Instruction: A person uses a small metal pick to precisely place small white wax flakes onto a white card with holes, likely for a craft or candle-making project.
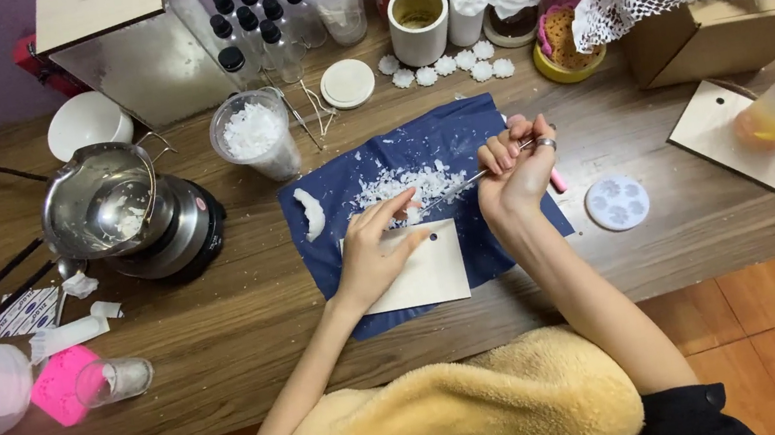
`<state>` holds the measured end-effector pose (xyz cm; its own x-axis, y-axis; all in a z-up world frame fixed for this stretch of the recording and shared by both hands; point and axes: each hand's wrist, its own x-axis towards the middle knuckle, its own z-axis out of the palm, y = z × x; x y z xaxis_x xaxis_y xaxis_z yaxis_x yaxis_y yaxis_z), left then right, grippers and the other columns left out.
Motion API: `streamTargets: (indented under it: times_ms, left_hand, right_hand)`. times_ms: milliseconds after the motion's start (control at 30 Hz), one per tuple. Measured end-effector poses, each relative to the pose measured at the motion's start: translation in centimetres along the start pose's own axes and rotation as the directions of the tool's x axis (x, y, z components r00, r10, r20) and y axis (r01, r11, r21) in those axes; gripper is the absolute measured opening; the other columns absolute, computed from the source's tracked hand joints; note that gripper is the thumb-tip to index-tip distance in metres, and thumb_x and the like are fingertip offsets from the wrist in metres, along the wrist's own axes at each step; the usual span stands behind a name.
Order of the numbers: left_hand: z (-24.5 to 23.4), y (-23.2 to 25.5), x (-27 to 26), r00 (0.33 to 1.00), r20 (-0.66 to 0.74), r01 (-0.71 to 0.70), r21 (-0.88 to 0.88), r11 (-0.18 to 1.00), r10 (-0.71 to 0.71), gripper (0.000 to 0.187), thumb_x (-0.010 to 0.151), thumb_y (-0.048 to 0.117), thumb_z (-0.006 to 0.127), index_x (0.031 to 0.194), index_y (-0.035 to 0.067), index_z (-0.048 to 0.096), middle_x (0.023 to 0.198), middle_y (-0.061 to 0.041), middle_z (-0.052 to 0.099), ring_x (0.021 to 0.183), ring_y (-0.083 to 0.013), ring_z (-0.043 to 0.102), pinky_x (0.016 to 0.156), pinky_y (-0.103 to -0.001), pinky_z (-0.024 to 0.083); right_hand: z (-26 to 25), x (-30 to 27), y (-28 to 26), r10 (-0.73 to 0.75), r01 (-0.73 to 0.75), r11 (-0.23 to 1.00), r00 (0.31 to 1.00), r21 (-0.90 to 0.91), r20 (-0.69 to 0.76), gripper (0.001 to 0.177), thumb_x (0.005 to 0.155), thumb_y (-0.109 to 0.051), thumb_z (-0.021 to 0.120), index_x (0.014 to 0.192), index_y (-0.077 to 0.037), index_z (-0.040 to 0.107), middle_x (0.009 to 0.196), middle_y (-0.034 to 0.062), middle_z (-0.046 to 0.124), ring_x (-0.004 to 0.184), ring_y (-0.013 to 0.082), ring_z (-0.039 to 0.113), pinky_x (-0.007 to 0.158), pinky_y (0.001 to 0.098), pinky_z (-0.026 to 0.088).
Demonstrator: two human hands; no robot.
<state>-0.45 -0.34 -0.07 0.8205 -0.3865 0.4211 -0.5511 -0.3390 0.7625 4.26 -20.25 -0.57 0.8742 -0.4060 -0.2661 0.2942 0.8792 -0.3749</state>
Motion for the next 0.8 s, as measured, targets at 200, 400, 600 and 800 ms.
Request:
streamTargets:
  times_ms: [200,400,600,800]
  left_hand:
    - [-0.4,-0.6,-0.3,0.989,-0.141,0.042,-0.093,0.995,-0.055,0.021,0.084,0.021,0.067,0.104,0.016,0.069,0.078,-0.001,0.068,0.077,-0.0189,0.065,0.077,-0.029,0.044]
    - [-1.2,-1.5,-0.5,0.926,-0.298,0.081,-0.440,0.894,-0.230,0.023,0.097,0.025,0.048,0.088,0.007,0.061,0.072,-0.008,0.066,0.070,-0.0151,0.060,0.072,-0.030,0.048]
    - [-1.4,-3.4,-1.1,0.853,-0.394,0.059,-0.580,0.813,-0.342,0.034,0.100,0.037,0.039,0.093,0.006,0.052,0.064,-0.007,0.059,0.064,-0.0136,0.058,0.067,-0.027,0.048]
    - [-1.9,-2.6,-1.2,0.911,-0.335,0.116,-0.347,0.931,-0.239,0.029,0.096,0.030,0.048,0.077,0.008,0.052,0.052,-0.006,0.054,0.052,-0.0159,0.054,0.057,-0.028,0.046]
  right_hand:
    - [0.9,-1.5,0.3,0.009,-0.001,0.983,0.999,-0.184,0.044,0.033,0.089,-0.041,0.052,0.076,-0.011,0.056,0.060,-0.0017,0.035,0.051,0.0081,0.039,0.047,0.0175,0.031]
    - [2.5,-3.6,-0.2,0.111,0.144,0.748,0.935,-0.648,0.336,0.034,0.094,-0.036,0.051,0.090,-0.003,0.050,0.080,0.0189,0.064,0.074,0.0283,0.069,0.068,0.0336,0.057]
    - [4.4,-6.0,-2.6,0.512,0.282,0.496,0.668,-0.821,0.539,0.026,0.082,-0.011,0.061,0.097,0.009,0.069,0.077,0.0239,0.069,0.064,0.0272,0.070,0.052,0.0337,0.057]
    - [5.9,-7.6,-2.7,0.745,0.384,0.203,0.536,-0.901,0.396,0.045,0.073,-0.003,0.069,0.117,0.001,0.062,0.069,0.0147,0.070,0.051,0.0179,0.066,0.049,0.0343,0.059]
